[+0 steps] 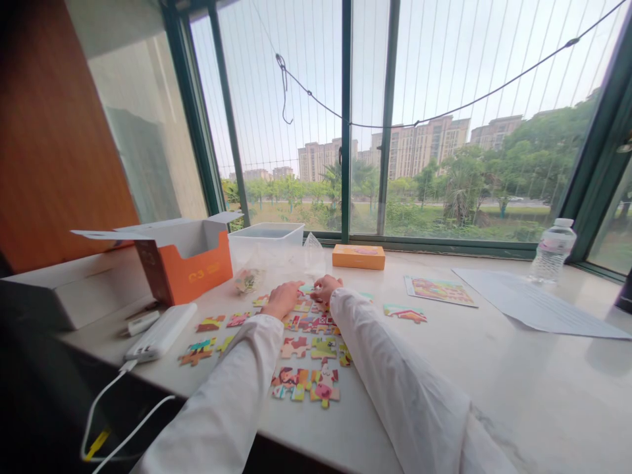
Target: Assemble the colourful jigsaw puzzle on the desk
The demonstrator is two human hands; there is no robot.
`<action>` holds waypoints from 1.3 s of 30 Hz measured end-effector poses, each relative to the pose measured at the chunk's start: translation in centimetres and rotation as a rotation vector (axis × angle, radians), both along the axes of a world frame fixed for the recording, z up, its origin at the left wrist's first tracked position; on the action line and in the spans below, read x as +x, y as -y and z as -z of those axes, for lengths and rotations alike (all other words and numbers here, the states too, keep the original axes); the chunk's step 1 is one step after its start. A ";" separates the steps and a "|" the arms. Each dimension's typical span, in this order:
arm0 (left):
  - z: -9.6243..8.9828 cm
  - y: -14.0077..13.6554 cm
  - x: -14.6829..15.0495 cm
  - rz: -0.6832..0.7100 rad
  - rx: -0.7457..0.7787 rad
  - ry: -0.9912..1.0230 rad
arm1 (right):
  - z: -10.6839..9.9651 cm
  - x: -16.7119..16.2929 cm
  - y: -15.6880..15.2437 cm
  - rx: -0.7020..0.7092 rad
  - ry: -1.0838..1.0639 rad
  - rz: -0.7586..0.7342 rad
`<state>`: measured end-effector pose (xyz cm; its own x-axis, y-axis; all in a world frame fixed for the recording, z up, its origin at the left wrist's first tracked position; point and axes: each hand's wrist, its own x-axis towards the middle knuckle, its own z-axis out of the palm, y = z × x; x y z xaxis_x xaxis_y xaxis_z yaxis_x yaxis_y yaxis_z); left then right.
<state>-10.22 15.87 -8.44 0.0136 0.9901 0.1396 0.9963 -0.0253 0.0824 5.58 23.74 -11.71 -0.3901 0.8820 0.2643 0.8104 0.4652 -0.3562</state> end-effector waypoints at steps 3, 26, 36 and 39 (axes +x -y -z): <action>0.1 -0.1 -0.1 -0.017 0.000 0.007 | 0.5 -0.2 -0.3 0.019 -0.031 -0.011; -0.5 -0.2 -0.6 -0.062 0.109 -0.018 | -2.2 0.6 1.2 0.282 -0.056 -0.213; -3.1 1.2 0.5 0.339 0.330 0.096 | -5.7 7.1 3.9 0.392 -0.110 -0.191; -4.0 2.0 1.4 0.435 0.302 0.083 | -6.1 10.3 5.3 0.404 -0.106 -0.212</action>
